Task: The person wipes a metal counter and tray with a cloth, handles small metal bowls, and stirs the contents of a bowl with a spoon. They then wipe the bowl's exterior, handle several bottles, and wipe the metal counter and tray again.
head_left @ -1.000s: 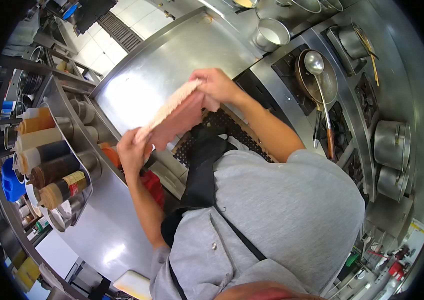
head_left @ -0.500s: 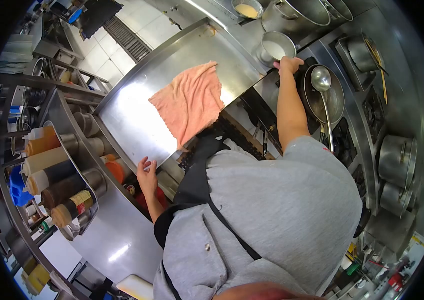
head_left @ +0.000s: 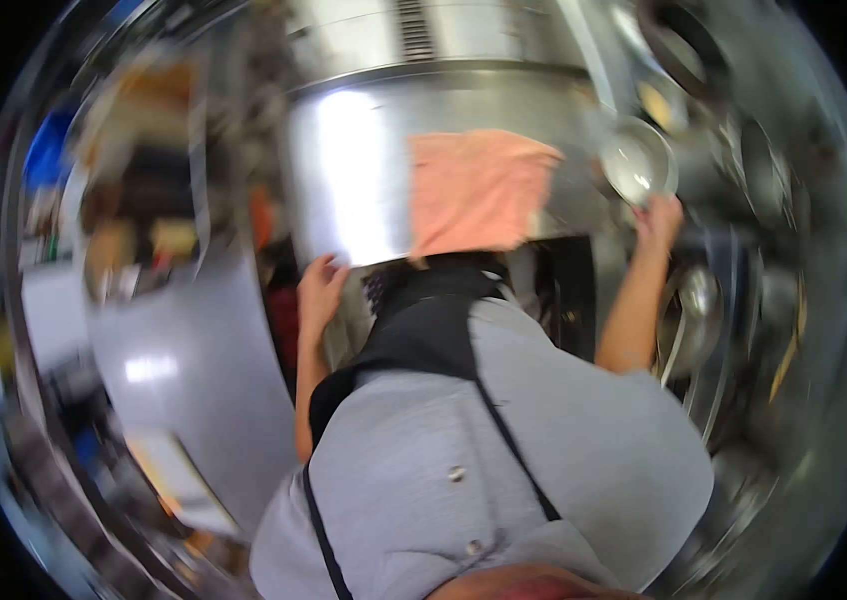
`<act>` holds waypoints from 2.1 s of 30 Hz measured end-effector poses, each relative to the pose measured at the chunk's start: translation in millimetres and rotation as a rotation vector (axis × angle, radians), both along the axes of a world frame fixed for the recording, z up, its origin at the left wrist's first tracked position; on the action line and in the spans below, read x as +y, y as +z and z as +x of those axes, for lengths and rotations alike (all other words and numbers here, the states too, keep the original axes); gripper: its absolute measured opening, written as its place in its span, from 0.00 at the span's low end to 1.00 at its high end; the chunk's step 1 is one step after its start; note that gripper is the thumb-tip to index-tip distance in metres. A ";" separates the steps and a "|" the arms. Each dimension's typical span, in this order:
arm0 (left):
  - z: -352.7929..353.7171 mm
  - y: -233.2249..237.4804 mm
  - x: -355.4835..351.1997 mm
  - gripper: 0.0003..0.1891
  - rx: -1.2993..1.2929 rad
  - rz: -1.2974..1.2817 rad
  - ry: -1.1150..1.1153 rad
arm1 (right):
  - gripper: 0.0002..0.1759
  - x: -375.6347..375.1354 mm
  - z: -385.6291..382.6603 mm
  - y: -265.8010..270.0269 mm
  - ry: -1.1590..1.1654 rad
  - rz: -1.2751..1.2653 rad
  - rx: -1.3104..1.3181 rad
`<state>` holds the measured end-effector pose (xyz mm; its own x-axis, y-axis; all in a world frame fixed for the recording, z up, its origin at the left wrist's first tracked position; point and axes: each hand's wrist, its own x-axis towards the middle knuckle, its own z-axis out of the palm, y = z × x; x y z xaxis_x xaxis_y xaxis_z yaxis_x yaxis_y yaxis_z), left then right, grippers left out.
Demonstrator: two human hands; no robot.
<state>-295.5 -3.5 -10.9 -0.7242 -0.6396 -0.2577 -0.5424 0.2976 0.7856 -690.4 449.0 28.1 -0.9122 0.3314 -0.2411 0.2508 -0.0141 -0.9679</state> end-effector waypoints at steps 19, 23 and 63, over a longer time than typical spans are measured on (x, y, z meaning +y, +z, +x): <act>167.7 18.1 102.4 0.26 -0.039 0.260 0.486 | 0.07 -479.9 346.5 53.8 1.824 -0.205 -0.260; 198.0 17.0 114.5 0.25 0.040 0.266 0.624 | 0.10 -521.4 403.7 42.6 1.778 -0.228 -0.321; -128.1 -55.8 -94.1 0.32 -0.262 -0.597 0.244 | 0.41 -183.7 -185.1 -159.2 0.302 1.109 0.259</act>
